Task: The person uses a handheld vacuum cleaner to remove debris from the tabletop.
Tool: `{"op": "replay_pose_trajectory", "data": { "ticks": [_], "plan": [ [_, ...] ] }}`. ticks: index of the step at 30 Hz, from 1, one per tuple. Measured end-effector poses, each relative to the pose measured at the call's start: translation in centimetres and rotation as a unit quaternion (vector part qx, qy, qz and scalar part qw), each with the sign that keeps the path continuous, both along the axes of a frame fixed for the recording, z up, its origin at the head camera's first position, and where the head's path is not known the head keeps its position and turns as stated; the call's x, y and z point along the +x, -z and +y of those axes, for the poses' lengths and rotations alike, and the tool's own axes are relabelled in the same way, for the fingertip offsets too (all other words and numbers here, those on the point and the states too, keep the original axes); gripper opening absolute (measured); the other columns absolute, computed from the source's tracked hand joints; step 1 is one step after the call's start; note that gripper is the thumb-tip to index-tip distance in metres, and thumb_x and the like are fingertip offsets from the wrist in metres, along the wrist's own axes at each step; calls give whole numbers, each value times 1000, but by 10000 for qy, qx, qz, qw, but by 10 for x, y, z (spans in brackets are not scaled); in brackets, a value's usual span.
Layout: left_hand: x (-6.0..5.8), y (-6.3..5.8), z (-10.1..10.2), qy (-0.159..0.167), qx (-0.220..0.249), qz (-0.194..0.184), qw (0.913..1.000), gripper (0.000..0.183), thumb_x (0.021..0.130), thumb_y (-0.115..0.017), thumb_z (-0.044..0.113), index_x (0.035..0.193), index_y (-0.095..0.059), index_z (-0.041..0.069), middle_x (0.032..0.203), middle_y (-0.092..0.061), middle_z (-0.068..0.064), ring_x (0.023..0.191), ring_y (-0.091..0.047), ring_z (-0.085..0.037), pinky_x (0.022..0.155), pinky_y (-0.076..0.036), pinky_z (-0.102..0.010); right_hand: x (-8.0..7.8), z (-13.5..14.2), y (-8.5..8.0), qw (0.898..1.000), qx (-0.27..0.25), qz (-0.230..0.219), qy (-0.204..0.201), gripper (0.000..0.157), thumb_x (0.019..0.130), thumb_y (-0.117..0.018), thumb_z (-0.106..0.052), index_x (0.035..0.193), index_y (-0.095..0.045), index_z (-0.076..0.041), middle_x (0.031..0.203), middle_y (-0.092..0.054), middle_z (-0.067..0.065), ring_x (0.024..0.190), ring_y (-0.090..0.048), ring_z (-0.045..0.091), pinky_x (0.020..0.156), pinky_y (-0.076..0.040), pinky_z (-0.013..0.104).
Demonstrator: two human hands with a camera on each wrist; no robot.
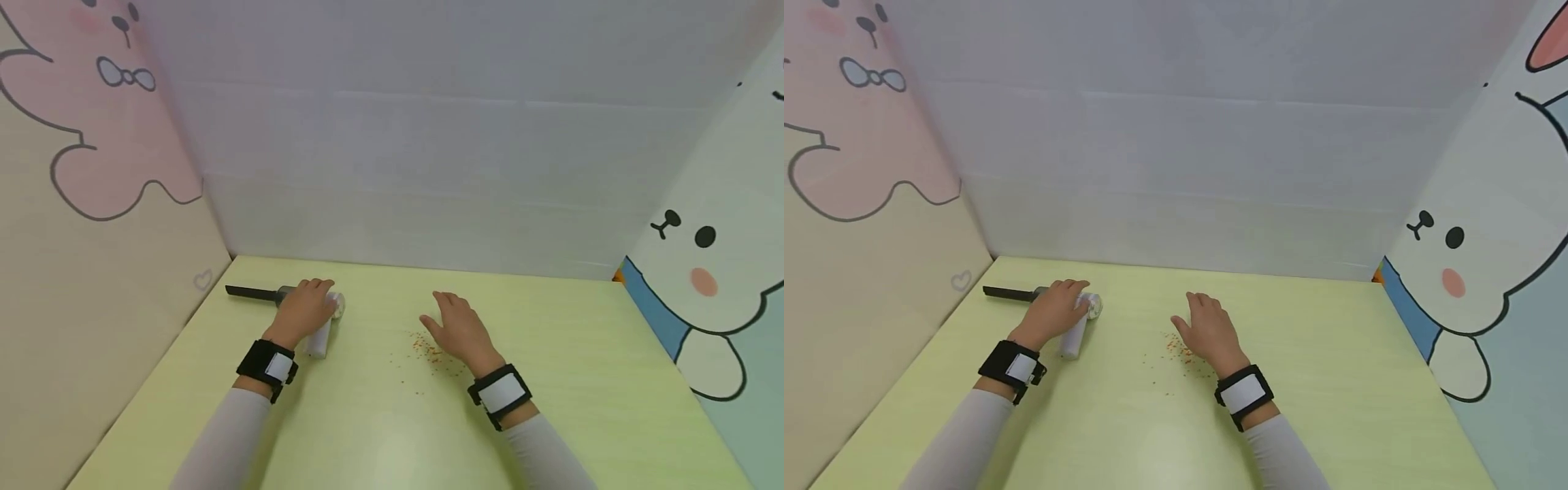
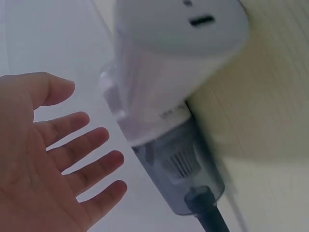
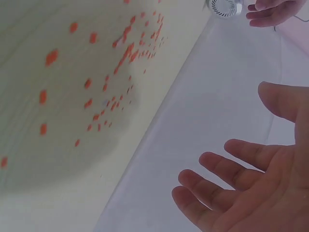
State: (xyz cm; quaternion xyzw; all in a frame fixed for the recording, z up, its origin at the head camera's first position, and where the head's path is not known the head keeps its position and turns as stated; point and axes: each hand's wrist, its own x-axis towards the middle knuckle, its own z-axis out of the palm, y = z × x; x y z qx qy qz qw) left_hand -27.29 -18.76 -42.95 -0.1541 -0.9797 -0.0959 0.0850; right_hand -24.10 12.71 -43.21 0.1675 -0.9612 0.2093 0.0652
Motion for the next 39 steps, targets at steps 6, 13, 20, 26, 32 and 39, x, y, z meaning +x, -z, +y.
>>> {"op": "replay_pose_trajectory", "data": {
  "ticks": [6, 13, 20, 26, 32, 39],
  "plan": [
    [-6, 9, -33, -86, -128, -339, 9993, 45, 90, -51, 21, 131, -48, 2, 126, -53, -22, 116, -45, -41, 97, -37, -57, 5, -26, 8, 9997, 49, -160, -179, 62, 93, -47, -46, 139, -38, -4, 136, -44, 16, 124, -41, 34, 99, -39, 49],
    [-11, 24, -53, -20, -140, -458, 9989, 51, 85, -56, 21, 132, -47, 2, 131, -49, -22, 122, -37, -43, 104, -23, -63, 15, -54, 14, 9976, 269, -149, -615, 61, 94, -46, -47, 138, -40, -5, 134, -47, 15, 122, -44, 32, 97, -43, 45],
    [-18, 35, -61, -95, -260, -526, 9982, 68, 76, -69, 19, 138, -41, 7, 136, -43, -20, 127, -31, -42, 105, -14, -67, 27, -78, 16, 9954, 280, -241, -887, 59, 94, -46, -46, 137, -41, -7, 133, -49, 13, 120, -46, 29, 95, -45, 42],
    [-21, 42, -67, 74, -139, -377, 9992, 69, 76, -73, 32, 134, -45, 8, 129, -49, -21, 116, -42, -46, 99, -21, -71, 31, -101, 19, 9908, -314, -695, -1121, 57, 93, -47, -44, 136, -43, -7, 132, -51, 12, 121, -46, 26, 98, -42, 40],
    [-17, 43, -71, 354, -20, -86, 9993, 68, 72, -77, 34, 129, -51, 8, 122, -55, -19, 101, -52, -45, 94, -35, -65, 31, -119, 26, 9708, -1655, -1380, -1052, 59, 92, -52, -40, 134, -43, 0, 123, -58, 16, 109, -56, 25, 90, -48, 39],
    [-8, 19, -41, 574, -2, 702, 9959, 67, 71, -76, 38, 127, -53, 11, 119, -57, -13, 95, -55, -36, 83, -48, -49, 28, -118, 21, 9281, -2889, -2343, -178, 63, 90, -51, -48, 136, -42, -7, 117, -61, 9, 100, -58, 20, 80, -51, 39]
  ]
}}
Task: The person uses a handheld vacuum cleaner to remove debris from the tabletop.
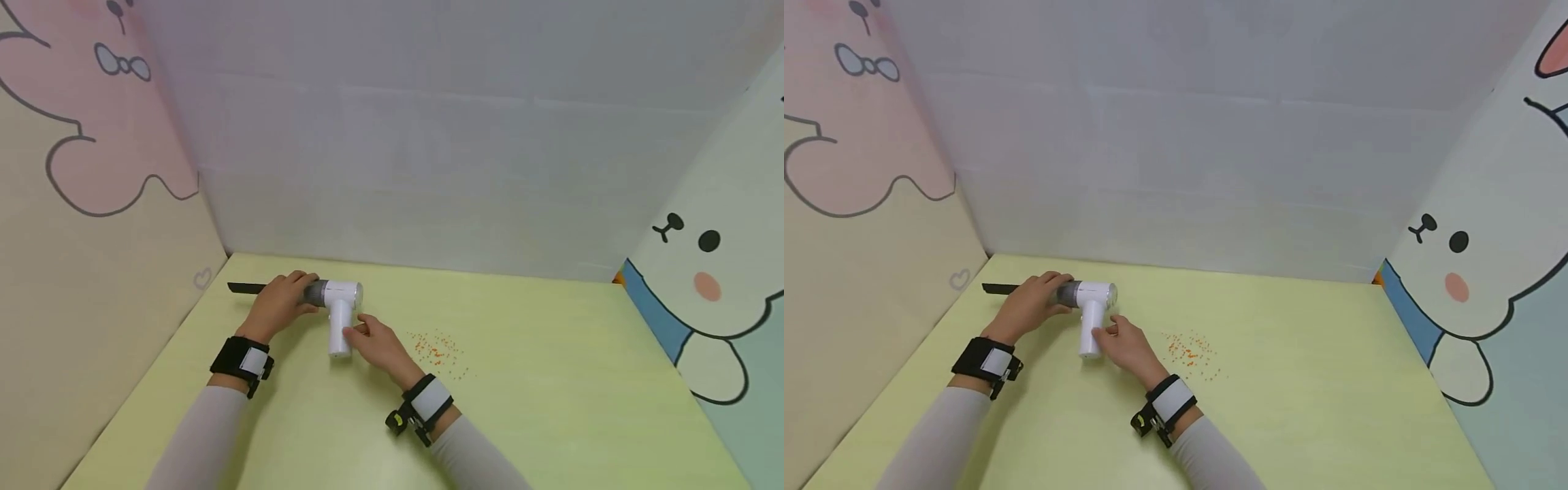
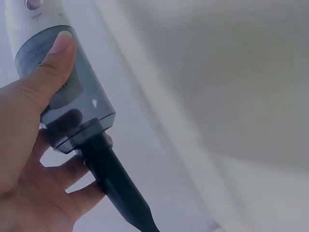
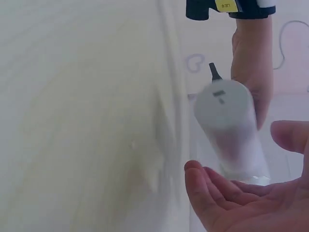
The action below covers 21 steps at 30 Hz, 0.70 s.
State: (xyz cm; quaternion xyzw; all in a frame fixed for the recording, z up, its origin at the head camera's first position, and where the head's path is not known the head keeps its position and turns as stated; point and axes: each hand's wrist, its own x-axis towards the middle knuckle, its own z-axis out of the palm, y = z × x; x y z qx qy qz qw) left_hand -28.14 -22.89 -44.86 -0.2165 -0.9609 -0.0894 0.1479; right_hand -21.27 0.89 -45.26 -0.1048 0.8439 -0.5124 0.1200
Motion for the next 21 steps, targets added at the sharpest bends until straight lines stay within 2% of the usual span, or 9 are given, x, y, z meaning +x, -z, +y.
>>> {"op": "replay_pose_trajectory", "data": {
  "ticks": [3, 7, 13, 21],
  "plan": [
    [7, -16, 21, 34, 28, 329, 9995, 67, 70, -76, 39, 126, -53, 10, 117, -58, -13, 92, -55, -36, 76, -51, -46, -1, 7, -6, 9986, -378, -269, 252, 65, 88, -52, -51, 137, -41, -10, 117, -60, 9, 97, -58, 19, 78, -51, 39],
    [15, -27, 47, -9, -79, 763, 9971, 67, 68, -76, 41, 123, -55, 9, 111, -59, -14, 85, -55, -38, 69, -53, -46, -1, 17, -11, 9955, -514, -411, 678, 66, 87, -54, -50, 136, -40, -8, 115, -57, 12, 91, -57, 21, 72, -51, 38],
    [22, -30, 83, 36, -247, 1308, 9911, 69, 66, -77, 44, 120, -57, 7, 105, -61, -15, 77, -56, -37, 63, -54, -44, -2, 35, -12, 9900, -522, -504, 1210, 65, 84, -59, -47, 128, -42, -3, 110, -55, 13, 85, -57, 23, 65, -51, 34],
    [31, -35, 130, -126, -343, 1528, 9876, 69, 62, -80, 43, 116, -60, 6, 100, -62, -15, 75, -56, -37, 65, -54, -44, -1, 66, -11, 9854, -480, -379, 1591, 64, 80, -64, -48, 119, -44, -1, 94, -57, 13, 66, -60, 21, 54, -53, 35]
  ]
}}
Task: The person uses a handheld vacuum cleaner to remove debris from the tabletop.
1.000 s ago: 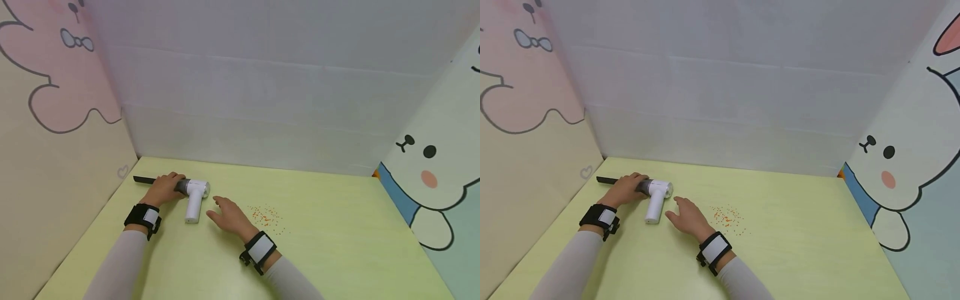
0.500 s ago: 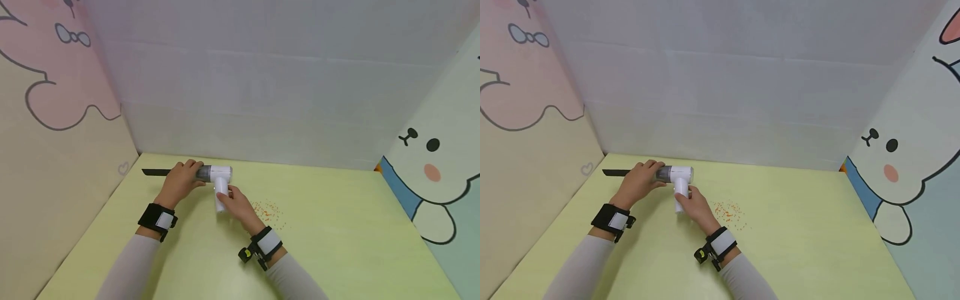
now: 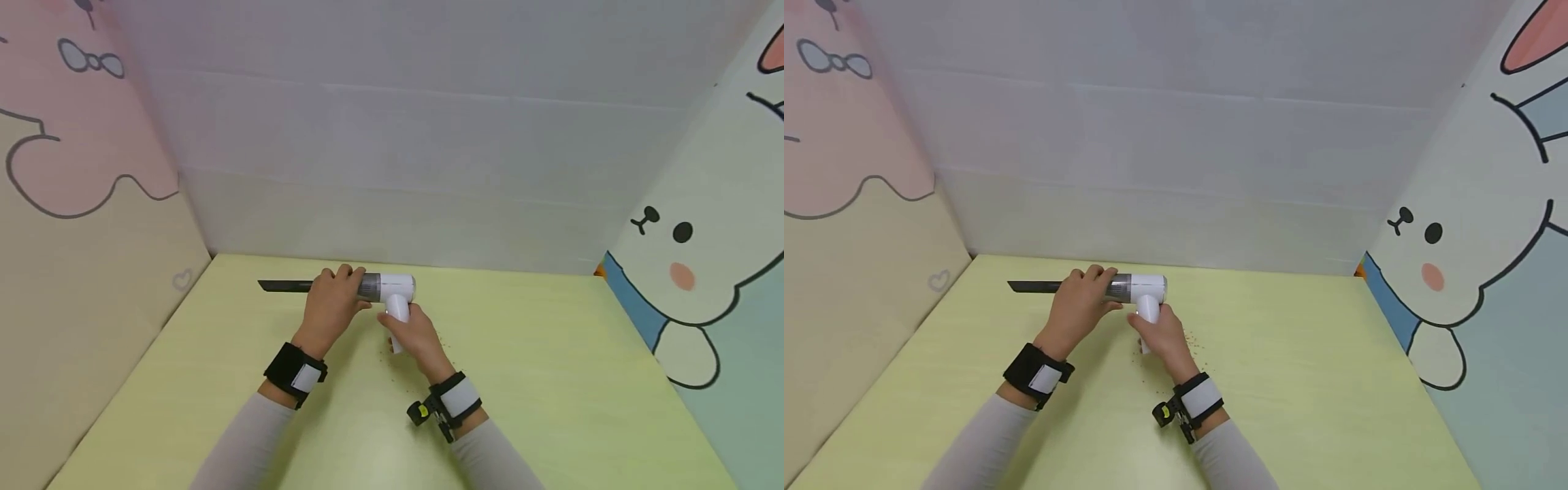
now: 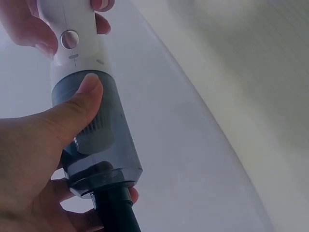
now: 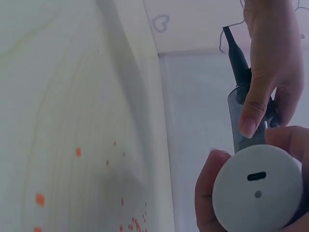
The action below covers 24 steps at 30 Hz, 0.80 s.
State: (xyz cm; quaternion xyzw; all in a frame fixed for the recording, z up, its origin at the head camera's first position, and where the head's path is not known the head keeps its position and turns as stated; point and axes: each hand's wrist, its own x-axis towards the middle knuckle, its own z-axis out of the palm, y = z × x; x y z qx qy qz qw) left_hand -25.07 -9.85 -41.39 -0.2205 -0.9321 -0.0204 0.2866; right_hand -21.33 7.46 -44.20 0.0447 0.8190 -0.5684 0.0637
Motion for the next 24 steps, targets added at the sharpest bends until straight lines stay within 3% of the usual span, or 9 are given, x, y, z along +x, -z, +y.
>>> {"op": "replay_pose_trajectory", "data": {
  "ticks": [9, 18, 24],
  "plan": [
    [8, -1, 44, -85, -3, -189, 9998, 67, 67, -75, 48, 117, -57, 7, 99, -60, -13, 81, -55, -32, 65, -54, -43, 5, 37, 1, 9927, 911, 657, 450, 56, 79, -64, -49, 105, -52, -1, 76, -61, 10, 56, -60, 20, 45, -49, 31],
    [14, 12, 92, 71, -34, -389, 9992, 67, 68, -73, 51, 119, -57, 10, 101, -61, -10, 86, -56, -29, 65, -54, -41, 19, 84, 6, 9817, 1641, 630, 726, 47, 81, -61, -47, 98, -56, -4, 70, -63, 7, 53, -58, 16, 43, -47, 31],
    [12, 14, 140, 280, -209, -749, 9966, 68, 74, -66, 56, 123, -54, 11, 109, -59, -9, 95, -55, -29, 72, -53, -42, 26, 132, 1, 9720, 2162, 432, 815, 46, 83, -58, -48, 94, -56, -3, 67, -63, 7, 51, -58, 17, 43, -45, 31]
  ]
}}
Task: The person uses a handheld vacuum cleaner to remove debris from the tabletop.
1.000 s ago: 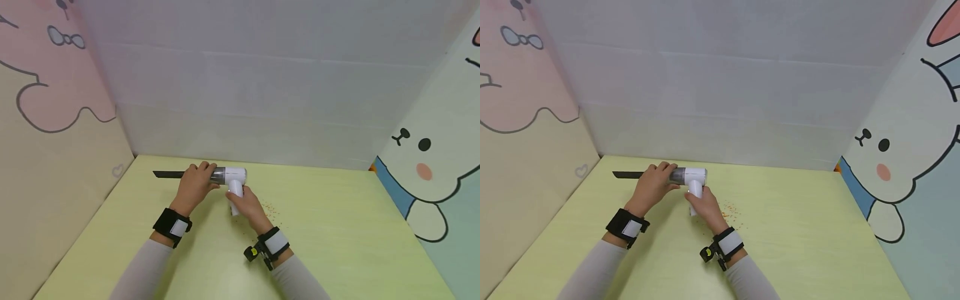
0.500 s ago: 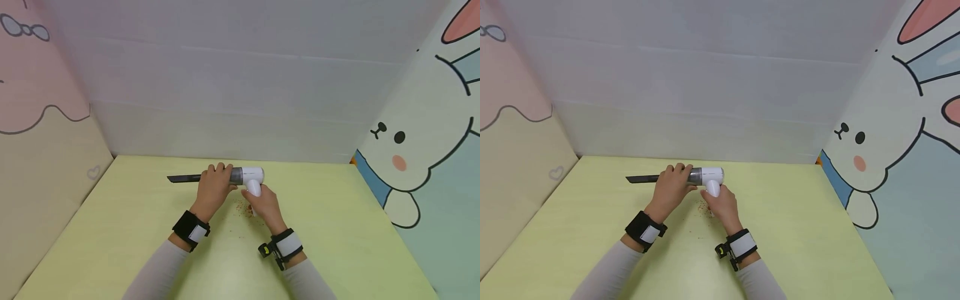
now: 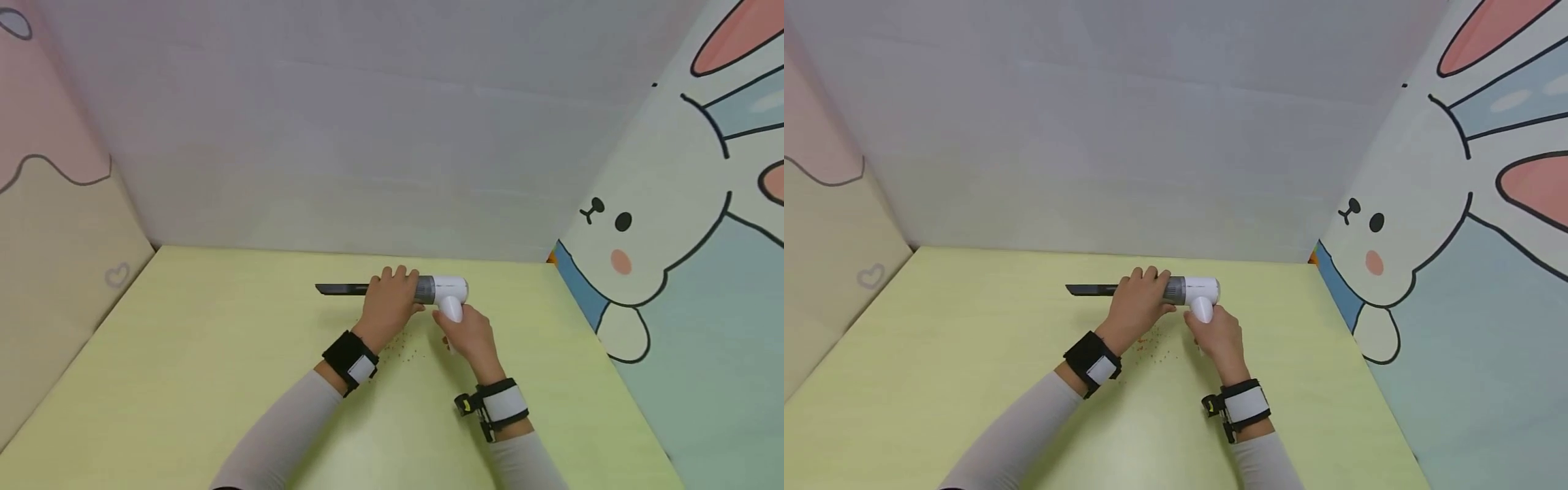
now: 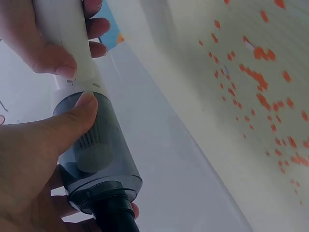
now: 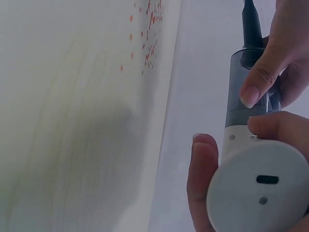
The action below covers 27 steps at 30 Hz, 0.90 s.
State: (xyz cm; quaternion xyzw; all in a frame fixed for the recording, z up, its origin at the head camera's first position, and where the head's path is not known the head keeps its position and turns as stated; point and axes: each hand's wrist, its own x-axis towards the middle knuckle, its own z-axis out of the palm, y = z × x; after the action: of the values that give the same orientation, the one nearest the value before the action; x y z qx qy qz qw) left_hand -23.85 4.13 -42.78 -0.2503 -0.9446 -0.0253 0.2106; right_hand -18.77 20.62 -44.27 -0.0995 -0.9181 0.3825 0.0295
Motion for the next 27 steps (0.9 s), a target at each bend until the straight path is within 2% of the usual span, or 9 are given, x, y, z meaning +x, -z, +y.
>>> {"op": "replay_pose_trajectory", "data": {
  "ticks": [4, 9, 14, 18, 23, 27],
  "plan": [
    [-3, -2, 27, 76, -105, -78, 9999, 68, 76, -63, 58, 125, -52, 12, 112, -58, -7, 98, -54, -28, 74, -52, -41, 3, 25, -7, 9996, 262, -42, 72, 48, 84, -56, -49, 93, -56, -2, 65, -63, 7, 51, -57, 17, 43, -43, 31],
    [0, -4, 54, 134, -51, -185, 9997, 68, 77, -62, 58, 127, -50, 13, 113, -58, -6, 96, -54, -26, 71, -53, -39, 12, 49, -13, 9970, 717, 177, 245, 48, 84, -56, -49, 89, -57, -1, 62, -62, 7, 49, -57, 15, 42, -45, 32],
    [9, -4, 81, 258, 61, -337, 9991, 68, 77, -62, 58, 128, -49, 14, 114, -57, -4, 96, -54, -24, 70, -52, -37, 27, 74, -21, 9943, 997, 149, 343, 52, 85, -55, -50, 92, -56, 1, 66, -62, 9, 51, -57, 16, 43, -46, 32],
    [19, -1, 99, 489, 323, -217, 9980, 68, 76, -62, 60, 128, -50, 17, 111, -58, -3, 94, -54, -22, 68, -52, -35, 44, 94, -28, 9925, 1130, 136, 444, 54, 85, -55, -51, 94, -55, 2, 68, -62, 10, 53, -56, 16, 44, -45, 32],
    [31, 6, 120, 516, 510, -67, 9973, 72, 75, -52, 70, 124, -50, 17, 101, -58, 0, 86, -55, -20, 64, -52, -33, 67, 115, -38, 9897, 1287, 144, 616, 59, 84, -54, -54, 95, -55, 3, 69, -62, 11, 52, -56, 16, 43, -45, 32],
    [37, 10, 133, 475, 599, -64, 9971, 79, 74, -46, 76, 125, -49, 15, 101, -59, 0, 87, -55, -20, 67, -52, -34, 79, 133, -45, 9852, 1520, 115, 784, 62, 83, -54, -57, 95, -55, 4, 68, -63, 10, 51, -56, 16, 42, -44, 32]
  ]
}}
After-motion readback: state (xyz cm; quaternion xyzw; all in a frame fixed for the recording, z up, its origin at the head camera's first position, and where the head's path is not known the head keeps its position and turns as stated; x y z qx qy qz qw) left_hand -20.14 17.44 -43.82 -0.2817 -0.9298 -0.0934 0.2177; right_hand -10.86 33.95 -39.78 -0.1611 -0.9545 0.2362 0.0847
